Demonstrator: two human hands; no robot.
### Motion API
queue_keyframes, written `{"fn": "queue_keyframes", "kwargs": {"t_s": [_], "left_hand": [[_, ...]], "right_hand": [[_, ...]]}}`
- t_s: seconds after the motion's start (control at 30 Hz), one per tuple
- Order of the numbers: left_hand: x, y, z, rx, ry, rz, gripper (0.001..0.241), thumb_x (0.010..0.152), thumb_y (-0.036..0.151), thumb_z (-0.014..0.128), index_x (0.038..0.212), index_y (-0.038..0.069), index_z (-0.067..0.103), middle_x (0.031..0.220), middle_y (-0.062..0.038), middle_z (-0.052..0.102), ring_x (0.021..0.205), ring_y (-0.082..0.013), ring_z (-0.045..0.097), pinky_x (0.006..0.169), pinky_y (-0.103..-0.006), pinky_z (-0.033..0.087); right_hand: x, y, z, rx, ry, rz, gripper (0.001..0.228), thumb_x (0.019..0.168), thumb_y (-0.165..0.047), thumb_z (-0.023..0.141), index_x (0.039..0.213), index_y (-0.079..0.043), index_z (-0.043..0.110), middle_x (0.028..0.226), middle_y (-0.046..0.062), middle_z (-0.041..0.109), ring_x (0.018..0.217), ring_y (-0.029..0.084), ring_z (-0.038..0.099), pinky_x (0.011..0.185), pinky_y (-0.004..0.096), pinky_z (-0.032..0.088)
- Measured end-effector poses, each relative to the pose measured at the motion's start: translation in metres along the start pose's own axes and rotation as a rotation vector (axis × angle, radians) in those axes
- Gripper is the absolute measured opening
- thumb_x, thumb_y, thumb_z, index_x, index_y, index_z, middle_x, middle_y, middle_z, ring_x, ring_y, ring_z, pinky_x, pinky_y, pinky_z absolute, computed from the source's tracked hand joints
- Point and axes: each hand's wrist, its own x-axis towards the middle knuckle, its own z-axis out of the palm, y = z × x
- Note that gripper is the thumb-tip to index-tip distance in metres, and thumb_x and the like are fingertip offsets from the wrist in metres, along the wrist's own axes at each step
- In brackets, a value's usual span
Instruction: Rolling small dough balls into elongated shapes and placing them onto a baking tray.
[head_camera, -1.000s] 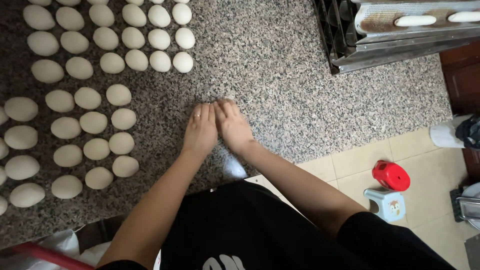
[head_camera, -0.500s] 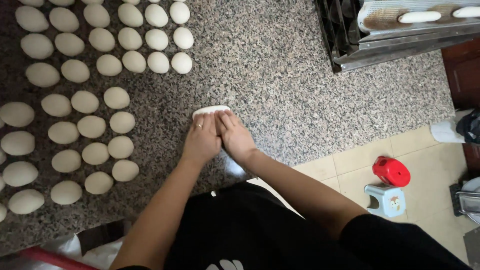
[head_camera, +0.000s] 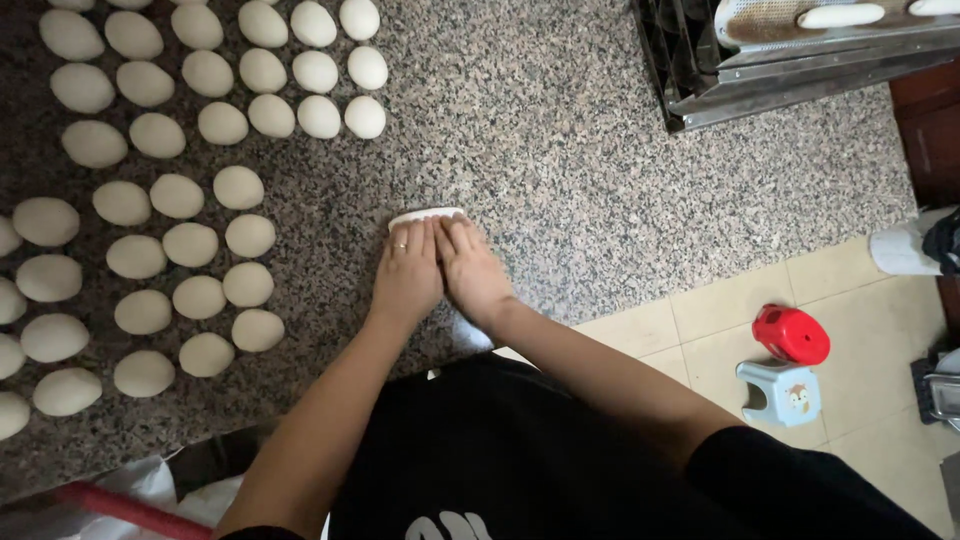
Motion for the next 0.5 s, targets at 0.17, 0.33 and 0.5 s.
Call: {"fn": "queue_keyframes", "kwargs": {"t_s": [0.17,0.33,0.5], "left_hand": [[-0.008,-0.003,0.008,0.054,-0.030,0.054,0.070,0.081,0.025,0.053,0.141,-0.011,0.057,0.128,-0.023,0.060,0.127,-0.0374,0.056,0.115,-0.0479,0.044],[0.000,-0.004,-0.003,-0.028,-0.045,0.012,0.070,0.077,0.024,0.057,0.137,-0.012,0.059,0.124,-0.022,0.061,0.123,-0.0389,0.059,0.112,-0.0483,0.048],[0.021,0.003,-0.050,-0.185,-0.268,-0.208,0.070,0.087,0.019,0.054,0.154,-0.003,0.045,0.143,-0.018,0.050,0.140,-0.0376,0.047,0.114,-0.0465,0.046]], "right_hand": [[0.001,0.020,0.033,-0.098,0.069,-0.097,0.060,0.097,-0.011,0.054,0.154,0.002,0.046,0.152,0.019,0.045,0.147,0.041,0.044,0.121,0.045,0.042],[0.015,0.042,0.056,-0.124,0.105,-0.112,0.064,0.092,-0.021,0.063,0.152,-0.003,0.049,0.148,0.012,0.047,0.141,0.034,0.049,0.115,0.040,0.049],[0.021,0.042,0.041,0.061,0.207,-0.007,0.045,0.088,-0.013,0.069,0.133,-0.013,0.063,0.138,0.001,0.052,0.130,0.025,0.056,0.107,0.035,0.053]]}}
